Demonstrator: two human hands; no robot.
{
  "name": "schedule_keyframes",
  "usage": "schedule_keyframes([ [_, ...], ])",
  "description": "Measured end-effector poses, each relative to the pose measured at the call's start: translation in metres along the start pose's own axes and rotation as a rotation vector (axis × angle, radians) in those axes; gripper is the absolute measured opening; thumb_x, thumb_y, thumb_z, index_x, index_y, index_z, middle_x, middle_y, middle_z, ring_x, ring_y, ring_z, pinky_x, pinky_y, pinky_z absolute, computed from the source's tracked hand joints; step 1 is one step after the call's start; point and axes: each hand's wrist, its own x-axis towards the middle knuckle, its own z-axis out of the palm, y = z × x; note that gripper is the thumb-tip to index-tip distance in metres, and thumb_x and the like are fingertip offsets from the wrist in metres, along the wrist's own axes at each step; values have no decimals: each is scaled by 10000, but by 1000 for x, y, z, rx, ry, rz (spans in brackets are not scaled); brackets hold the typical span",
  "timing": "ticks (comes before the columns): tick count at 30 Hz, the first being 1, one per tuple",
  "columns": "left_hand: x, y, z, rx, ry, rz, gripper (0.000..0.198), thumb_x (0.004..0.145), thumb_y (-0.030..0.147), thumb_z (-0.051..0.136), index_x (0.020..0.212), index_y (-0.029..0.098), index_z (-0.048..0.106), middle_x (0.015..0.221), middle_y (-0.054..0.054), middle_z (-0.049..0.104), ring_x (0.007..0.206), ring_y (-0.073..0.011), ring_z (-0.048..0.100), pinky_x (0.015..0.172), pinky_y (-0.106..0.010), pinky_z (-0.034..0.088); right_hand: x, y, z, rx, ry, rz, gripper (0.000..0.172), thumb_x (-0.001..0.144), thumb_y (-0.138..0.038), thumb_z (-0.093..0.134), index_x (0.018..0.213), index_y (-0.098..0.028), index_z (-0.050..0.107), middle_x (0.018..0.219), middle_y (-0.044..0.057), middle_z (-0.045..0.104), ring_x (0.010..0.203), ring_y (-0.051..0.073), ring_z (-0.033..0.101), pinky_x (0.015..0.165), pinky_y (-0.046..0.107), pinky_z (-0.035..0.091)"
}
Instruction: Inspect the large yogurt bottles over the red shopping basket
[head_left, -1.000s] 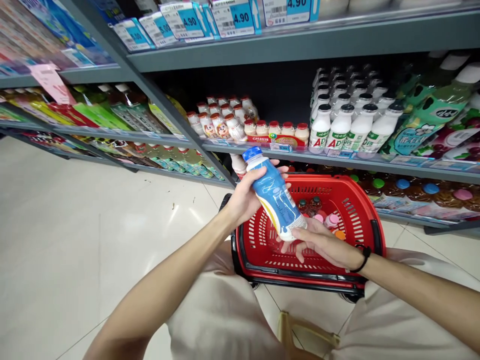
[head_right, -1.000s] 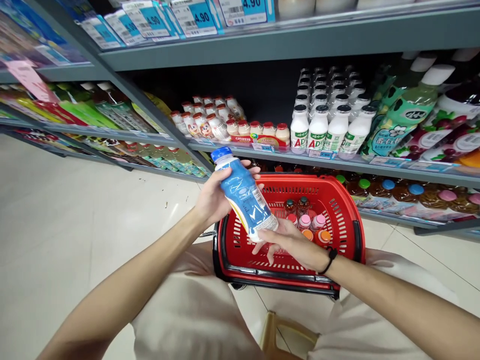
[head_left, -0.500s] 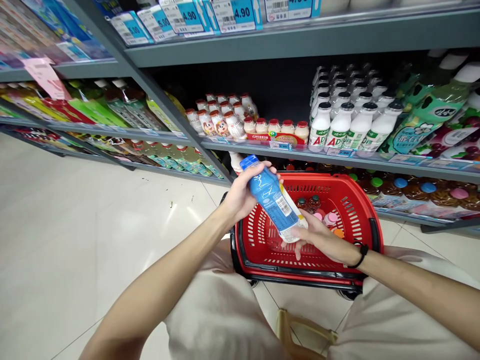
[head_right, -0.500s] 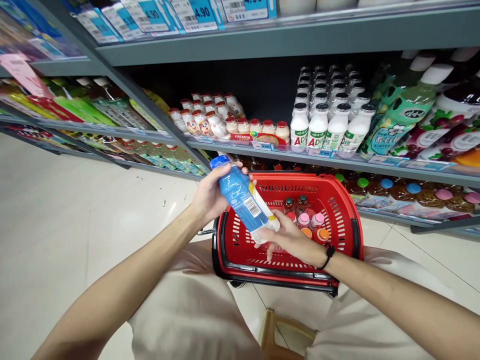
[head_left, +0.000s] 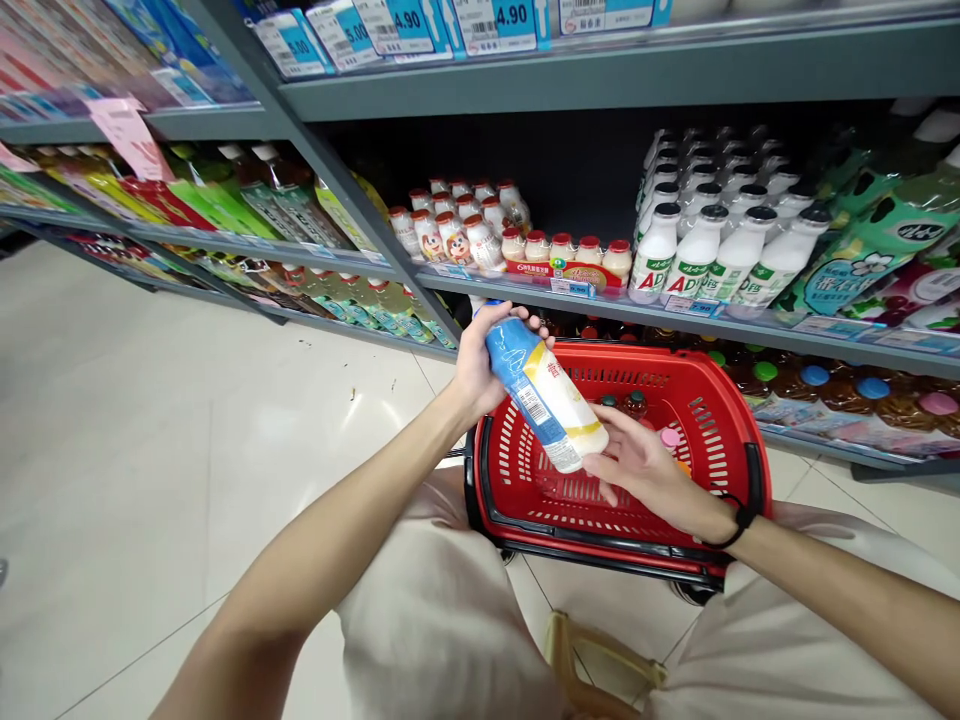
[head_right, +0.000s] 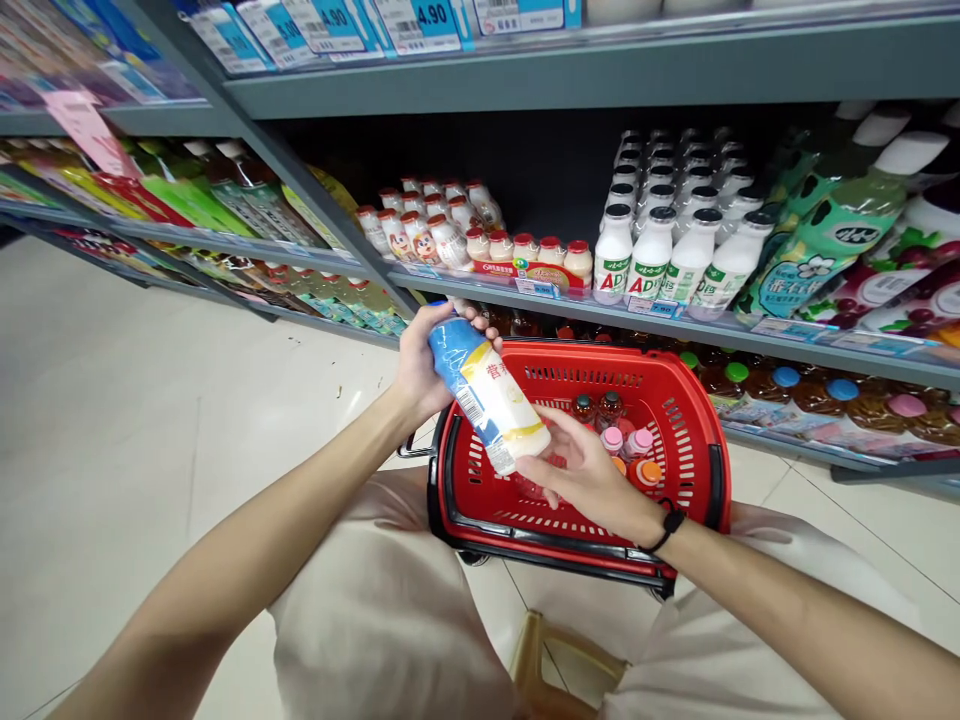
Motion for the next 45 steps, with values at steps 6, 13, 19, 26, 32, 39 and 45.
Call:
schedule_keyframes([
  [6, 3, 0, -4, -10, -19, -7, 182, 780, 252, 751, 764, 163, 593, 731, 5, 635, 716, -129, 652, 790, -289, 591, 0, 6, -2, -231, 166, -78, 689, 795, -369, 916, 1388, -268, 581, 1337, 81, 684, 1179, 238, 666, 991, 386, 577],
  [13, -7, 4, 0, -117, -41, 6, 202, 724, 245, 699, 694, 184, 509, 646, 22, 554, 651, -112, 599, 736, -256, 560, 5, 2, -3, 62, 86, 79, 559, 914, -583, 719, 1323, -215, 620, 1212, 115, 692, 956, 229, 672, 553, 268, 568],
  [19, -13, 7, 6, -81, -5, 26, 249, 763, 322, 679, 672, 202, 480, 618, 11, 534, 625, -123, 581, 747, -279, 562, 4, -2, 4, 385, -265, 266, 645, 973, -666, 513, 1316, -134, 636, 1224, 203, 712, 1042, 313, 703, 707, 429, 649],
  [26, 2, 6, -5, -39, -12, 11, 242, 788, 396, 732, 787, 198, 591, 657, 16, 583, 641, -124, 616, 774, -284, 586, 4, 2, 3, 291, -96, 179, 521, 965, -585, 649, 1257, -154, 618, 1204, 177, 706, 998, 282, 718, 651, 372, 648],
  [32, 4, 7, -10, -56, -15, 28, 245, 780, 383, 758, 830, 184, 625, 671, 21, 589, 678, -122, 637, 776, -270, 586, 0, 1, 3, 113, 104, 53, 527, 817, -419, 880, 1172, -227, 542, 1088, 54, 686, 812, 159, 657, 528, 249, 580],
  [39, 2, 8, -10, -72, 14, 20, 255, 766, 392, 752, 818, 193, 600, 652, 21, 570, 654, -129, 624, 752, -284, 588, 2, 10, 1, -21, 206, -8, 632, 745, -372, 930, 1228, -244, 543, 1138, 51, 677, 781, 141, 672, 568, 244, 561],
  [45, 1, 9, -13, -57, 39, 26, 303, 754, 446, 752, 843, 192, 610, 662, 10, 594, 645, -144, 642, 768, -314, 598, -1, 16, -2, -251, 290, -145, 676, 750, -344, 931, 1286, -265, 528, 1270, 72, 640, 953, 196, 692, 752, 315, 606],
])
